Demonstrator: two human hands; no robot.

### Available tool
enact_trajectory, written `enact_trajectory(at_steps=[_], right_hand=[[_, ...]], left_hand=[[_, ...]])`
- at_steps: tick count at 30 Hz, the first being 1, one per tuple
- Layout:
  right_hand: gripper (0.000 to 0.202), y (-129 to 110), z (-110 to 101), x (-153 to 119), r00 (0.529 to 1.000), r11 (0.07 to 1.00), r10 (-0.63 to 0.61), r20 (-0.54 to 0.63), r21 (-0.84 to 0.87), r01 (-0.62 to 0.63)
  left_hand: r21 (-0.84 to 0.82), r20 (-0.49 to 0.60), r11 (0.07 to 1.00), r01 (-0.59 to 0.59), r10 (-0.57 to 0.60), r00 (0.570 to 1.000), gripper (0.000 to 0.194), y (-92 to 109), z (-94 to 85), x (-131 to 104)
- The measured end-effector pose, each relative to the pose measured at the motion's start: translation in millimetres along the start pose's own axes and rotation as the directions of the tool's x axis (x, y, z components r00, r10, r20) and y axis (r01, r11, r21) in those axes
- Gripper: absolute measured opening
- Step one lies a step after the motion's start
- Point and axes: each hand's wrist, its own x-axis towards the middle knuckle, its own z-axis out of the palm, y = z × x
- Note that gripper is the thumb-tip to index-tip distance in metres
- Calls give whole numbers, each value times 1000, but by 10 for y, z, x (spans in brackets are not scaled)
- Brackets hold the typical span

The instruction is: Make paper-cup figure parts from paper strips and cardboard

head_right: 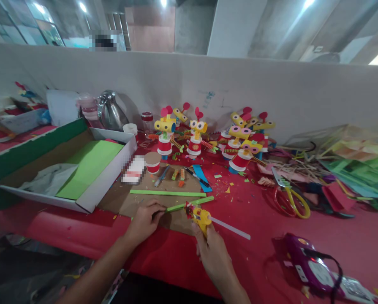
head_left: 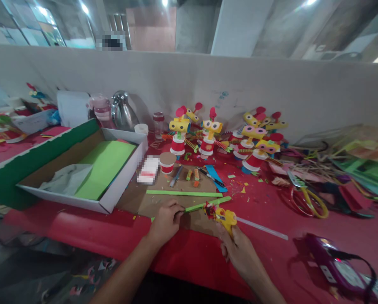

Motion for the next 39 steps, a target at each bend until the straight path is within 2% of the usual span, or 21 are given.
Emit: enact_trajectory(at_steps=[5, 12, 30, 35, 39], right_hand=[[41, 21, -12, 16, 1000, 1000, -19, 0, 6, 19], [39, -84, -107, -1, 999, 999, -24, -48, 20, 25], [37, -14, -362, 125, 989, 1000, 14, -148, -4, -15], [36, -45, -326, 100, 997, 997, 13, -79, 77, -7], [37, -94, -244, 54, 999, 997, -45, 3, 66, 45]], left_hand=[[11, 11, 1000, 2, -2, 1000, 22, -3, -5, -10], [14, 14, 1000, -6, 6, 1000, 19, -45, -2, -12], [59, 6, 995, -77, 76, 997, 20, -119, 16, 7], [65, 6, 996, -67, 67, 998, 19, -82, 6, 14], [66, 9, 996, -67, 66, 998, 19, -76, 5, 16]])
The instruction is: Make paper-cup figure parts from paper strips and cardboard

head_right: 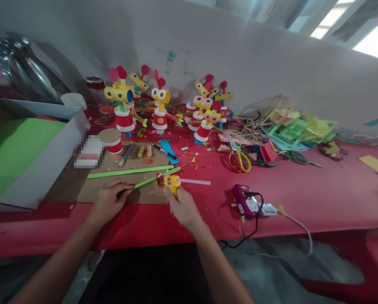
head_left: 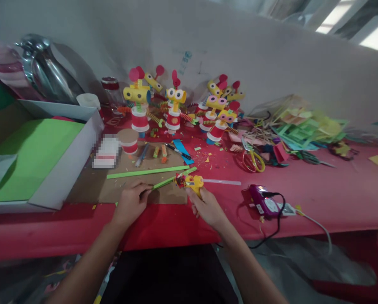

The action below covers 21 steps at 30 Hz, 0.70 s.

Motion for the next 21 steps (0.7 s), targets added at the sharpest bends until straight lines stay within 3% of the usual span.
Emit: enact_trajectory(at_steps=[9, 21], right_hand=[[32, -37, 7, 1, 999, 996, 0, -34, -92, -4], [33, 10, -197, 77, 988, 987, 59, -142, -139, -79]], left_hand=[[0, 4, 1000, -1, 1, 1000, 19, -20, 7, -5], [-9, -15, 1000, -15, 15, 1000, 19, -10, 8, -3]])
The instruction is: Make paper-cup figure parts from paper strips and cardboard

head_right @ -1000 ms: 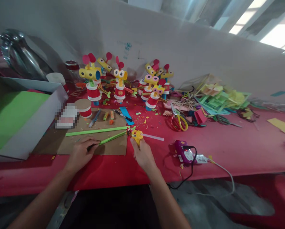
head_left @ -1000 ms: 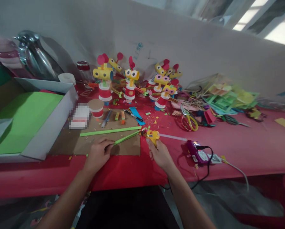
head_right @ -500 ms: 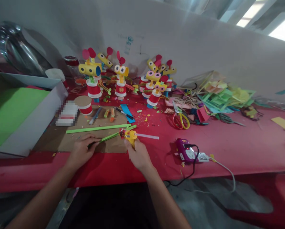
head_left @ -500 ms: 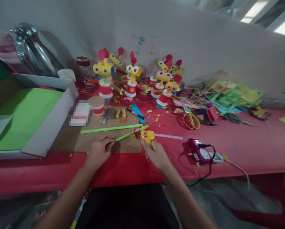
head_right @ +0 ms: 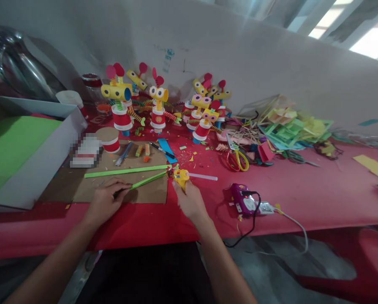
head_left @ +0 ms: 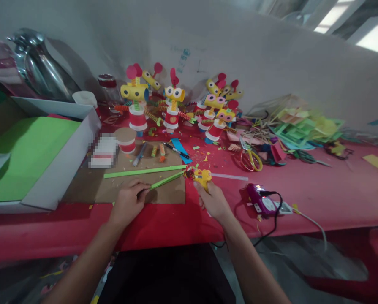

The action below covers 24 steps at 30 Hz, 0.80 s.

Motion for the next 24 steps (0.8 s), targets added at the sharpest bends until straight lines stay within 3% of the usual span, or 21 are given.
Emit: enact_trajectory(at_steps=[16, 24], right_hand=[[29, 104, -193, 157, 992, 976, -8, -129, -215, -20], [39, 116, -187, -31, 995, 996, 20, -94, 93, -11]], left_hand=[[-5, 1, 1000, 8, -7, 1000, 19, -9, -1, 5], [-9, 6, 1000, -2, 2, 1000, 18, -13, 5, -1]])
